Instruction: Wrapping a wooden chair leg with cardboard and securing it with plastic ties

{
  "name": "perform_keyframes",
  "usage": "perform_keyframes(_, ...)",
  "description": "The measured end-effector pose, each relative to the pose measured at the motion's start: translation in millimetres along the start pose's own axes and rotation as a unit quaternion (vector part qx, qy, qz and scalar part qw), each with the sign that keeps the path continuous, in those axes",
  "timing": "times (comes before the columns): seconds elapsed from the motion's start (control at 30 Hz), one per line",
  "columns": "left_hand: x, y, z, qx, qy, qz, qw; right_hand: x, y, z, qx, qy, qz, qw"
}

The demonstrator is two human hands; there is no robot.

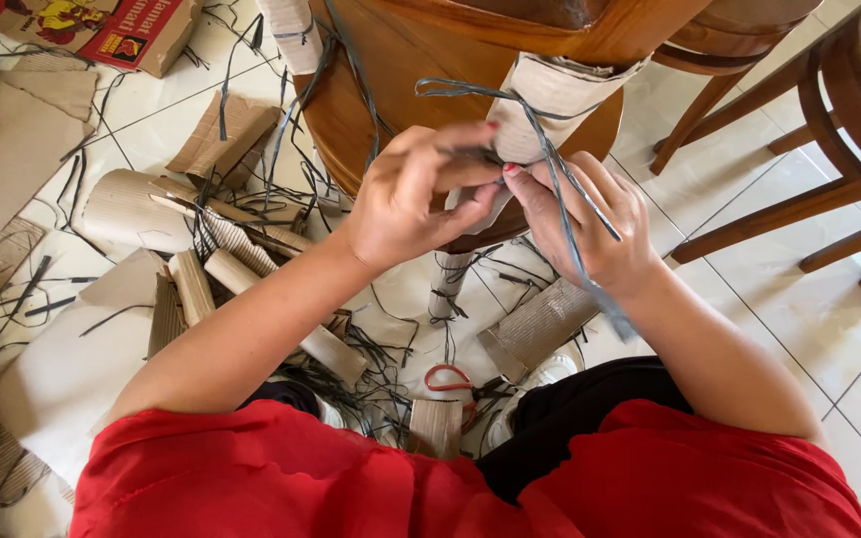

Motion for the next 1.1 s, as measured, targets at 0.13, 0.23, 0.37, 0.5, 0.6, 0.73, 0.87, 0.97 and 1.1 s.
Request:
perform_keyframes(0.13,-2,-6,-6,0.001,0.203,-0.155,0.967,5,2,-3,0.033,-0.036,0.018,0.999)
perform_keyframes(0.23,-9,-8,-7,-0.006,0.285,-0.186,0.94,7,2,-1,0.066,-0.055,-0.004,0.996)
perform_keyframes(0.37,1,-17,-21,-0.051,0.308,-0.359,0.879,7,0,-6,0.086,-0.049,-0.035,0.995)
perform_keyframes(0.5,8,-20,-26,-0.049,0.334,-0.363,0.868,9,2,0,0.117,-0.118,0.004,0.986)
perform_keyframes(0.6,5,-18,-22,-0.019,0.344,-0.365,0.865,9,6,8,0.073,-0.218,0.158,0.96)
perform_keyframes(0.73,1,-23,-20,0.044,0.439,-0.456,0.773,5,6,4,0.062,-0.332,0.28,0.899)
perform_keyframes(0.87,12,-26,-19,0.069,0.472,-0.482,0.735,6,10,8,0.076,-0.37,0.295,0.878)
perform_keyframes(0.97,14,-23,-15,0.071,0.547,-0.492,0.673,9,8,6,0.059,-0.378,0.287,0.878)
perform_keyframes(1.1,22,-27,-21,0.077,0.584,-0.521,0.618,7,1,-3,0.063,-0.363,0.265,0.891)
Point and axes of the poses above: each hand's wrist, its own z-axis towards the middle knuckle, its own y-axis out of the back of the hand, x = y × z, the point moved 3 cm from there along z, towards the middle knuckle, and after that the axes turned 8 degrees about y, right-handed, at the moved point
